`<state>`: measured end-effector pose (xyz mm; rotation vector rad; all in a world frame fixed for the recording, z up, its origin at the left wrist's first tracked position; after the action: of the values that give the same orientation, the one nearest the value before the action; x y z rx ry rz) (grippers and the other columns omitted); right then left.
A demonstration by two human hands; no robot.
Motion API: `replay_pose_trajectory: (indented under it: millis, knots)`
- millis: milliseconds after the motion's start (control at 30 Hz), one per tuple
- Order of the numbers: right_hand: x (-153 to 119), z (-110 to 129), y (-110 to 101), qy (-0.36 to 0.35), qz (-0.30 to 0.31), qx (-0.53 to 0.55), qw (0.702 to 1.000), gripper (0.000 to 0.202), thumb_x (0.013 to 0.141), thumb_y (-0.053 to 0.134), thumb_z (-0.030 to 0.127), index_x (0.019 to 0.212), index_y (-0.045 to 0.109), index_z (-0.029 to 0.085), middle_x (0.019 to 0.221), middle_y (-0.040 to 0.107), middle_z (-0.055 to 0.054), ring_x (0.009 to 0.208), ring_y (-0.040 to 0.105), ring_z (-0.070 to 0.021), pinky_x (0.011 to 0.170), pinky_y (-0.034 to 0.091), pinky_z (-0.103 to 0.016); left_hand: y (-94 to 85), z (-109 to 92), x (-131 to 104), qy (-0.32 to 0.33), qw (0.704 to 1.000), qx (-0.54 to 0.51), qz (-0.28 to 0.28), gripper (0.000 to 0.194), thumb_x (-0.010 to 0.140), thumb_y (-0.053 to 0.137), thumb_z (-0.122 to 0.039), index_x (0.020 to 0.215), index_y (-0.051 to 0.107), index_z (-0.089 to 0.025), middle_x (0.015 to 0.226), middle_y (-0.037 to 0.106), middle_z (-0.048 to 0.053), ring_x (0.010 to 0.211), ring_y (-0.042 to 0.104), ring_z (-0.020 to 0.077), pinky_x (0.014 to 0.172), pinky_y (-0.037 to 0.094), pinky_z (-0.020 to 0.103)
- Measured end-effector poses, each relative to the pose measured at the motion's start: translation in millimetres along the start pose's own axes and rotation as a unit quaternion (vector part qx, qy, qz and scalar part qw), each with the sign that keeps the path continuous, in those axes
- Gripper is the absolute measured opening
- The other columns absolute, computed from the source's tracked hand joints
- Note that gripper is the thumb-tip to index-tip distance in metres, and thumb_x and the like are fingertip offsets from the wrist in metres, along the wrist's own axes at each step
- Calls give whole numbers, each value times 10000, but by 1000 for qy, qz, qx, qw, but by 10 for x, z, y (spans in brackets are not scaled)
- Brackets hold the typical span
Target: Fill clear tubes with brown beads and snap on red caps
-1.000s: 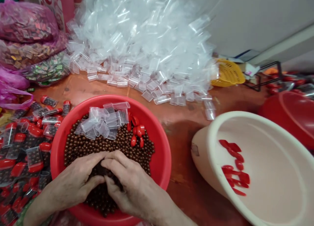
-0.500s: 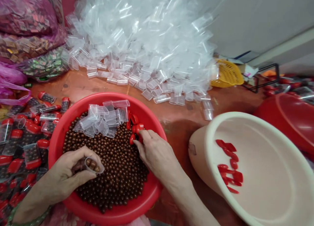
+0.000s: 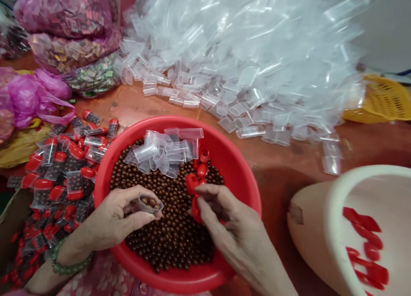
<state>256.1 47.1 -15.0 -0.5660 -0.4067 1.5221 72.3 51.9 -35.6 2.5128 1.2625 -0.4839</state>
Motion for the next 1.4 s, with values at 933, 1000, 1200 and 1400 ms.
replay_pose_trajectory:
  millis: [933, 1000, 1200, 1400]
  knots:
    - [-90, 195, 432, 48, -58, 200, 977, 224, 741, 778, 280, 953, 721, 236, 842, 769, -29, 730, 729, -164, 669, 606, -246, -163, 73, 24, 52, 989, -1, -139, 186, 771, 656, -230, 906, 538, -179, 816, 644, 10, 706, 586, 135, 672, 465, 269]
    - [-65, 394, 445, -44, -25, 125, 991, 196, 793, 729, 247, 988, 730, 258, 895, 761, -20, 771, 722, -157, 689, 600, -240, -158, 49, 20, 66, 989, 24, -132, 225, 773, 628, -178, 975, 527, -179, 831, 643, 7, 753, 601, 146, 716, 471, 278]
    - [-77, 715, 540, -205, 19, -66, 976, 189, 906, 589, 193, 1074, 668, 224, 925, 723, -37, 789, 699, -139, 720, 582, -221, -97, 16, 33, 66, 996, 15, -57, 359, 797, 560, -149, 1151, 508, -140, 989, 656, 74, 923, 617, 201, 870, 485, 362]
    - [-105, 786, 638, -313, 15, -201, 928, 279, 942, 454, 155, 1179, 600, 157, 939, 704, -112, 781, 694, -188, 685, 594, -285, -51, 137, 100, 34, 982, -186, 1, 358, 741, 622, -136, 1093, 563, -159, 1025, 631, 64, 1011, 610, 202, 956, 471, 381]
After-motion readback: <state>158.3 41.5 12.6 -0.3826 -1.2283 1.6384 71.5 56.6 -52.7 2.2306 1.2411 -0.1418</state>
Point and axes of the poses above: each hand's wrist, its own x-axis towards the middle knuckle, its own y-axis out of the palm, z = x × y, the point moved 9 cm from there along x, towards the middle knuckle
